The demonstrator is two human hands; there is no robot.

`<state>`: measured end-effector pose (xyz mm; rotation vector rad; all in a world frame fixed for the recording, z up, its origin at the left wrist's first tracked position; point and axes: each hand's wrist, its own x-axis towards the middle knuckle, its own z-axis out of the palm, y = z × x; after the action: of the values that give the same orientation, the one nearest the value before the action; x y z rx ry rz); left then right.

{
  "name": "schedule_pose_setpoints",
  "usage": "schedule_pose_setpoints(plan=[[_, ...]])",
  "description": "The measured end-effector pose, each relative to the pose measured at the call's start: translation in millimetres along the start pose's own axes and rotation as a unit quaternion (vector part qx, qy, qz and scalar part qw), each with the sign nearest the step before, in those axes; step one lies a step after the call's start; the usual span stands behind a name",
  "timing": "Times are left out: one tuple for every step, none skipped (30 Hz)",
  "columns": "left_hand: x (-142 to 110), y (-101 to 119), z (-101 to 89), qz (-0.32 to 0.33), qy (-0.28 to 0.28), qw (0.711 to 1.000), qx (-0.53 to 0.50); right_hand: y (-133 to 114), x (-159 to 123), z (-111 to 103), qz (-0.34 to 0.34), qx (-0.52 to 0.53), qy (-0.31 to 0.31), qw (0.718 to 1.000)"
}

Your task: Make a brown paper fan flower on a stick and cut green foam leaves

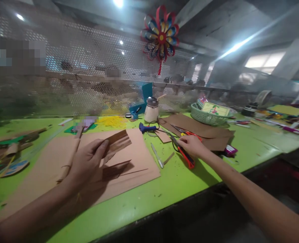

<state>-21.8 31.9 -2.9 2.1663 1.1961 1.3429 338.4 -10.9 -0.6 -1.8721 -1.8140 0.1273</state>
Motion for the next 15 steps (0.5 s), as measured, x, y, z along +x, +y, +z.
schedule_pose_setpoints(plan=[[0.8, -1.0, -0.5, -0.001, 0.005, 1.0, 0.005, 14.6, -2.5, -6.3, 0.011, -0.02, -0.007, 1.0], [1.6, -1.9, -1.0, -0.004, 0.007, 1.0, 0.01, 26.5, -5.0, -10.8, 0.021, -0.037, -0.012, 0.999], [2.4, -2.5, -1.5, -0.009, 0.009, 1.0, 0.015, 35.3, -7.5, -13.2, 0.029, -0.051, -0.016, 0.998], [3.1, -2.9, -2.1, -0.014, 0.01, 1.0, 0.02, 41.1, -9.8, -13.6, 0.034, -0.06, -0.023, 0.997], [3.8, -3.1, -2.7, -0.02, 0.009, 0.999, 0.024, 44.2, -11.7, -12.3, 0.037, -0.066, -0.032, 0.997], [4.4, -3.1, -3.2, -0.028, 0.008, 0.999, 0.026, 45.1, -13.2, -9.6, 0.037, -0.069, -0.043, 0.996], [4.8, -3.1, -3.6, -0.035, 0.006, 0.999, 0.025, 44.6, -13.9, -6.3, 0.036, -0.07, -0.054, 0.995], [5.2, -3.1, -3.9, -0.041, 0.004, 0.999, 0.02, 43.5, -13.5, -3.0, 0.034, -0.072, -0.063, 0.995], [5.4, -3.2, -3.9, -0.048, 0.003, 0.999, 0.013, 42.7, -11.7, -0.4, 0.033, -0.076, -0.069, 0.994], [5.4, -3.4, -3.7, -0.054, 0.002, 0.999, 0.005, 43.0, -8.3, 1.3, 0.034, -0.082, -0.068, 0.994], [5.4, -3.8, -3.3, -0.059, 0.0, 0.998, -0.003, 44.7, -3.2, 1.6, 0.038, -0.092, -0.062, 0.993], [5.2, -4.4, -2.7, -0.062, -0.001, 0.998, -0.012, 48.0, 3.6, 0.8, 0.043, -0.103, -0.052, 0.992], [4.9, -5.0, -2.0, -0.062, -0.002, 0.998, -0.021, 52.9, 11.8, -0.9, 0.052, -0.116, -0.039, 0.991], [4.5, -5.7, -1.3, -0.062, -0.006, 0.998, -0.03, 58.9, 20.9, -2.9, 0.062, -0.127, -0.027, 0.99], [4.0, -6.3, -0.7, -0.06, -0.009, 0.997, -0.039, 65.6, 30.5, -4.7, 0.073, -0.136, -0.019, 0.988]])
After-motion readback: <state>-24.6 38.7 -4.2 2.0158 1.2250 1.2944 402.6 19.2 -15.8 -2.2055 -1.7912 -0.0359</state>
